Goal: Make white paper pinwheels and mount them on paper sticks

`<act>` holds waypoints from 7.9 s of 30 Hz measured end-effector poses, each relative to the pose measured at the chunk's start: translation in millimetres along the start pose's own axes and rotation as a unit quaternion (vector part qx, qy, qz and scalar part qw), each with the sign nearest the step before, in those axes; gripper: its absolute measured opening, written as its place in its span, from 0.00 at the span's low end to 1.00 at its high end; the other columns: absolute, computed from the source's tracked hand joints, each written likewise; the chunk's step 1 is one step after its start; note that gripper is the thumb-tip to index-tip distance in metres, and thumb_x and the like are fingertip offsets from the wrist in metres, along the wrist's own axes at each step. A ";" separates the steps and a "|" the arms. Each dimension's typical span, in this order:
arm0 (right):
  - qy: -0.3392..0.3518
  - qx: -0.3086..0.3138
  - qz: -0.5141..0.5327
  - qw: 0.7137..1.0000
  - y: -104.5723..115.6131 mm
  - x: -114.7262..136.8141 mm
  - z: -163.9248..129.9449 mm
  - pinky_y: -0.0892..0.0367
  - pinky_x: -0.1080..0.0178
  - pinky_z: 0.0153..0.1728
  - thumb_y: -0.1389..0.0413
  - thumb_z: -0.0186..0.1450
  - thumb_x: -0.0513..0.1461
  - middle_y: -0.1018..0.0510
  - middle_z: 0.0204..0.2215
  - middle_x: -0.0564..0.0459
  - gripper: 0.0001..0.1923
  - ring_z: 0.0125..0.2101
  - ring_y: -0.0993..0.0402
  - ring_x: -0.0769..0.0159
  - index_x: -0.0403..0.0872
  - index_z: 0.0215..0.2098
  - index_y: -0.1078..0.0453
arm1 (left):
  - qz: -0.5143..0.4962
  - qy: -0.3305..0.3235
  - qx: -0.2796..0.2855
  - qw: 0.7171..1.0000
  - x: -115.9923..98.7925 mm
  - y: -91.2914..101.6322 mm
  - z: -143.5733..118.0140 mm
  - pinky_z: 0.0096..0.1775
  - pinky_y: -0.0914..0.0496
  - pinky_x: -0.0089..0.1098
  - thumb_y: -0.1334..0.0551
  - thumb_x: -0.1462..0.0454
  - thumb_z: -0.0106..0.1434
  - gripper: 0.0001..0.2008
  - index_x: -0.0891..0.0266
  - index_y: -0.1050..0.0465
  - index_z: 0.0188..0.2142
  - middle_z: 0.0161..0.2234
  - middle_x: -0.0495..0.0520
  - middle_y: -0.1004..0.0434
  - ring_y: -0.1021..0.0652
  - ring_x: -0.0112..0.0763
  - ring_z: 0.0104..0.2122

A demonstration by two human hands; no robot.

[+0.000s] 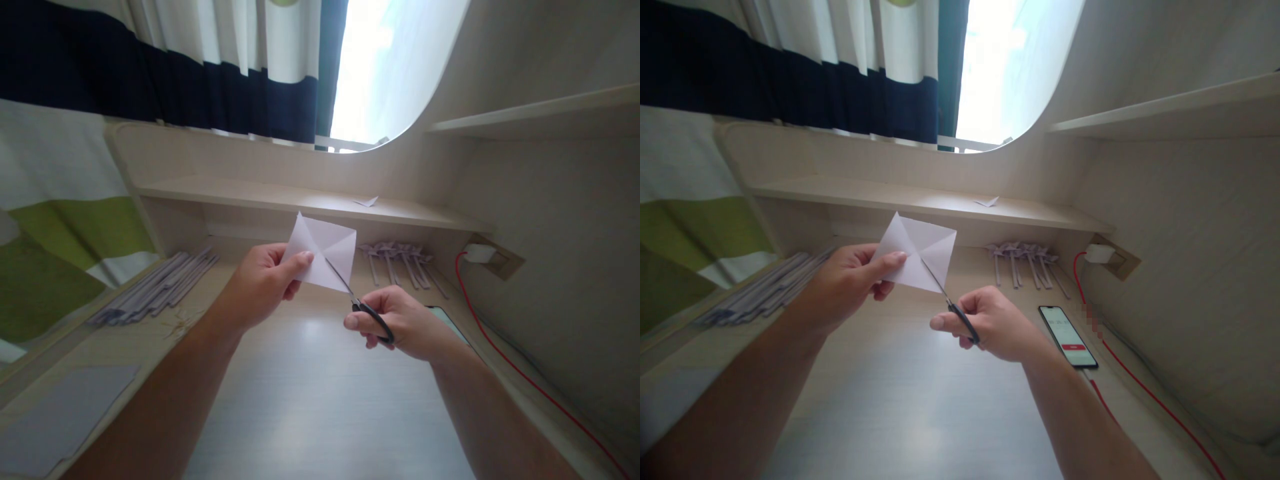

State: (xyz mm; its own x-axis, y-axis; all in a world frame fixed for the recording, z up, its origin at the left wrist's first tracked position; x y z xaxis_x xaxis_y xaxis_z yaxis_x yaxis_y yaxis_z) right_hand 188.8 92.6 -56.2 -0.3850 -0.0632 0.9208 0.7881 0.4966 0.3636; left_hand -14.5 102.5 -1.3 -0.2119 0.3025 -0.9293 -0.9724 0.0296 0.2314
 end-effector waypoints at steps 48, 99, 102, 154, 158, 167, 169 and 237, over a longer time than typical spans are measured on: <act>0.100 -0.138 0.111 0.979 27.2 7.0 6.4 0.43 0.67 0.23 0.27 0.56 0.44 0.27 0.19 0.59 0.13 0.21 0.37 0.73 0.44 0.30 0.21 | 0.006 0.032 0.206 0.978 6.3 -20.2 -9.3 0.29 0.34 0.28 0.30 0.52 0.64 0.15 0.62 0.17 0.34 0.29 0.52 0.21 0.24 0.31 0.27; 0.005 0.080 0.008 0.997 -13.2 6.9 -2.3 0.40 0.68 0.26 0.31 0.61 0.55 0.23 0.24 0.53 0.22 0.26 0.29 0.69 0.43 0.33 0.22 | 0.016 -0.050 -0.078 0.996 -11.4 20.5 -3.0 0.23 0.37 0.27 0.36 0.55 0.70 0.18 0.61 0.30 0.25 0.19 0.46 0.31 0.31 0.25 0.20; 0.002 0.079 0.004 0.997 -13.8 7.4 -3.3 0.41 0.68 0.25 0.31 0.62 0.54 0.23 0.23 0.53 0.22 0.25 0.30 0.69 0.43 0.33 0.22 | 0.014 -0.051 -0.080 0.995 -10.8 20.0 -2.3 0.23 0.37 0.26 0.36 0.55 0.69 0.18 0.61 0.30 0.26 0.19 0.46 0.31 0.31 0.25 0.20; -0.011 0.019 0.024 0.999 -6.9 4.3 -1.9 0.45 0.71 0.16 0.29 0.59 0.51 0.24 0.17 0.54 0.23 0.15 0.38 0.76 0.43 0.22 0.27 | -0.010 -0.040 -0.058 0.997 -1.9 16.4 1.6 0.22 0.39 0.27 0.35 0.53 0.68 0.19 0.61 0.31 0.24 0.19 0.47 0.32 0.33 0.26 0.19; -0.010 0.024 0.037 0.999 -8.4 5.0 -1.6 0.43 0.71 0.17 0.29 0.59 0.50 0.24 0.18 0.54 0.22 0.16 0.36 0.76 0.43 0.22 0.26 | -0.019 -0.036 -0.041 0.998 -3.3 10.3 1.2 0.22 0.39 0.27 0.35 0.52 0.67 0.19 0.61 0.31 0.24 0.18 0.47 0.33 0.33 0.26 0.19; 0.001 0.036 0.062 0.997 -10.9 7.3 -0.7 0.38 0.70 0.21 0.30 0.60 0.54 0.23 0.21 0.53 0.24 0.20 0.30 0.73 0.42 0.25 0.25 | -0.026 -0.032 -0.015 0.999 -4.5 -2.9 0.4 0.22 0.40 0.26 0.35 0.53 0.66 0.19 0.61 0.32 0.24 0.18 0.47 0.34 0.34 0.26 0.20; 0.000 0.035 0.063 0.997 -11.0 7.4 -0.3 0.38 0.70 0.21 0.30 0.60 0.54 0.23 0.21 0.53 0.24 0.19 0.30 0.73 0.42 0.25 0.26 | -0.030 -0.033 -0.012 0.999 -4.3 -3.8 0.6 0.23 0.40 0.26 0.35 0.53 0.66 0.19 0.61 0.32 0.24 0.19 0.47 0.34 0.34 0.26 0.20; -0.078 -0.010 -0.304 0.949 6.0 -27.3 14.5 0.40 0.67 0.21 0.34 0.62 0.55 0.21 0.23 0.54 0.22 0.22 0.29 0.69 0.46 0.27 0.25 | 0.036 -0.015 -0.115 0.993 30.8 22.6 23.6 0.22 0.41 0.26 0.37 0.57 0.66 0.18 0.61 0.32 0.22 0.16 0.46 0.33 0.33 0.26 0.18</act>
State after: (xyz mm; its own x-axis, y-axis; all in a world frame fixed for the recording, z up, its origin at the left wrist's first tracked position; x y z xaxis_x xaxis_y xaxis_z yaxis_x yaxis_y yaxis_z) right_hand 197.1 109.8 -81.2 -0.8374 -0.2026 0.5077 0.4058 0.3920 0.8257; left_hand -40.7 135.0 -18.0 -0.2814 0.3235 -0.9034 -0.9523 -0.2102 0.2213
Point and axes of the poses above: each hand's wrist, its own z-axis towards the middle knuckle, its own y-axis out of the back of the hand, x = y × z, the point moved 8 cm from there along z, towards the middle knuckle
